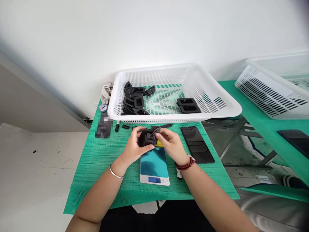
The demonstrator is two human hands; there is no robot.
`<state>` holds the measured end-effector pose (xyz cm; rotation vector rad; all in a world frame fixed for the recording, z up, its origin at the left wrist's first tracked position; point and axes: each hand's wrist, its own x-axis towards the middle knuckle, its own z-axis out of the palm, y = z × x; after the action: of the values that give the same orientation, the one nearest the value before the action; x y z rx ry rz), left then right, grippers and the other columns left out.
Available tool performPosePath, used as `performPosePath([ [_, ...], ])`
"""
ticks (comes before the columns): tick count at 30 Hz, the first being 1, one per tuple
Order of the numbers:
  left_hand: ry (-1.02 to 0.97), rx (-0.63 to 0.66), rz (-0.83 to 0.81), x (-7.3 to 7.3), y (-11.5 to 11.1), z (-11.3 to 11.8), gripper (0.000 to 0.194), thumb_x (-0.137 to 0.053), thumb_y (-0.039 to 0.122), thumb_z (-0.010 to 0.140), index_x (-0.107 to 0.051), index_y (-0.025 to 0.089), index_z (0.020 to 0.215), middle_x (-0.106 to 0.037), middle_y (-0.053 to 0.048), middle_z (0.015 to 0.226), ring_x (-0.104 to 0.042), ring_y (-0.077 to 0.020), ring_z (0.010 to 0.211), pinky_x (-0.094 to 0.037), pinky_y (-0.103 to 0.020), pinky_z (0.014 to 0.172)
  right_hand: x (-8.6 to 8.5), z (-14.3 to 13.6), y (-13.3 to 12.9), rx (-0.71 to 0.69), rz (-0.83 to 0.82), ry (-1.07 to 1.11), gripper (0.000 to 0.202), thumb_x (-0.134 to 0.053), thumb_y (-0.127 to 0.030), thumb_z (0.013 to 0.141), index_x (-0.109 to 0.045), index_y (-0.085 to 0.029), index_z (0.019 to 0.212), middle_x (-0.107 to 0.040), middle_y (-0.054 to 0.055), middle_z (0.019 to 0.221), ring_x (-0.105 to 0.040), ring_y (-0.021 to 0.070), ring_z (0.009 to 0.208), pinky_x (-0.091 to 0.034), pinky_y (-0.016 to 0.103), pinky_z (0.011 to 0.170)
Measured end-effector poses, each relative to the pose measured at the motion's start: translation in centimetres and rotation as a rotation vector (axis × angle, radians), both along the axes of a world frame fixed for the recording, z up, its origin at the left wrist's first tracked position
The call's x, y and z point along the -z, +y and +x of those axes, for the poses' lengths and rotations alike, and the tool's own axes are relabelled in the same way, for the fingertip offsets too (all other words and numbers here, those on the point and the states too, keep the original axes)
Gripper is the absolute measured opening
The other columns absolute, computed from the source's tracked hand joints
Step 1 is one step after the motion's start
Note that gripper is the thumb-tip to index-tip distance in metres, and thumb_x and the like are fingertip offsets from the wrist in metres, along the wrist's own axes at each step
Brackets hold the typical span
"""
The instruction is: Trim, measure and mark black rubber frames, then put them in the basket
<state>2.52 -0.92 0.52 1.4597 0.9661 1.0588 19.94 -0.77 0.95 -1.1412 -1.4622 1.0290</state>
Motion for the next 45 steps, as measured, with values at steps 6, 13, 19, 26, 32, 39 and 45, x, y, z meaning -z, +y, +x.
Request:
performPosePath([
  [6, 0.107, -0.117, 0.154, 0.0, 0.3, -0.2, 0.043, -0.070, 0.037, 0.074, -0.053, 0.022, 0.110, -0.062, -0.008, 0.106, -0.060, -0.0230, 0.098, -0.048, -0.036, 0.084, -0.1, 0.0, 0.0, 0.013, -0.015, -0.022, 0.022, -0.057, -0.041, 0.084, -0.062, -0.020, 0.082, -0.067, 0.003, 0.081, -0.063, 0.0169, 0.076, -0.051, 0.030, 0.071],
  [13, 0.267, -0.078, 0.303, -1.1, 0.2, -0.5, 0.036, -0.061, 0.034, 0.082, -0.058, 0.023, 0.116, -0.065, -0.007, 0.115, -0.061, -0.0228, 0.105, -0.048, -0.036, 0.091, -0.2, 0.1, -0.1, -0.068, -0.055, -0.009, 0.024, -0.056, -0.042, 0.085, -0.063, -0.020, 0.078, -0.066, 0.002, 0.071, -0.062, 0.0157, 0.066, -0.051, 0.029, 0.065],
  [19, 0.347, -0.148, 0.386, -0.7, 0.2, -0.8, 0.022, -0.056, 0.033, 0.086, -0.065, 0.022, 0.103, -0.071, -0.005, 0.101, -0.066, -0.0198, 0.092, -0.050, -0.032, 0.081, -0.3, -0.2, -0.1, -0.146, -0.021, -0.152, 0.023, -0.052, -0.040, 0.087, -0.061, -0.020, 0.079, -0.065, 0.002, 0.072, -0.060, 0.0161, 0.066, -0.048, 0.029, 0.061],
  [26, 0.325, -0.155, 0.395, -0.3, 0.2, -0.4, 0.018, -0.056, 0.032, 0.086, -0.066, 0.020, 0.095, -0.072, -0.005, 0.093, -0.067, -0.0179, 0.086, -0.050, -0.029, 0.077, -0.3, -0.6, -0.1, -0.098, 0.107, -0.350, 0.028, -0.042, -0.034, 0.093, -0.046, -0.021, 0.068, -0.056, 0.001, 0.064, -0.051, 0.0141, 0.060, -0.040, 0.028, 0.058],
  [32, 0.287, -0.302, 0.301, -0.1, 0.1, -0.2, 0.015, -0.056, 0.033, 0.086, -0.062, 0.019, 0.087, -0.068, -0.003, 0.081, -0.064, -0.0158, 0.076, -0.049, -0.027, 0.070, -0.4, -0.6, -0.2, -0.196, 0.183, -0.337, 0.012, -0.042, -0.023, 0.091, -0.051, -0.021, 0.084, -0.058, 0.003, 0.078, -0.053, 0.0150, 0.070, -0.042, 0.028, 0.062],
  [39, 0.236, -0.334, 0.192, 0.1, 0.4, 0.0, 0.024, -0.054, 0.036, 0.087, -0.055, 0.018, 0.071, -0.058, 0.001, 0.065, -0.055, -0.0123, 0.063, -0.041, -0.024, 0.059, 0.2, -1.2, -0.3, -0.118, 0.238, -0.388, 0.010, -0.041, -0.019, 0.090, -0.048, -0.021, 0.083, -0.057, 0.003, 0.078, -0.052, 0.0156, 0.070, -0.042, 0.029, 0.063],
  [45, 0.268, -0.304, 0.215, 0.0, 0.2, 0.4, 0.030, -0.053, 0.035, 0.087, -0.046, 0.018, 0.062, -0.044, 0.004, 0.055, -0.042, -0.0095, 0.053, -0.033, -0.024, 0.053, 0.8, -1.5, -0.3, 0.007, 0.266, -0.423, 0.014, -0.039, -0.022, 0.093, -0.047, -0.021, 0.082, -0.057, 0.004, 0.077, -0.053, 0.0171, 0.070, -0.042, 0.031, 0.063],
])
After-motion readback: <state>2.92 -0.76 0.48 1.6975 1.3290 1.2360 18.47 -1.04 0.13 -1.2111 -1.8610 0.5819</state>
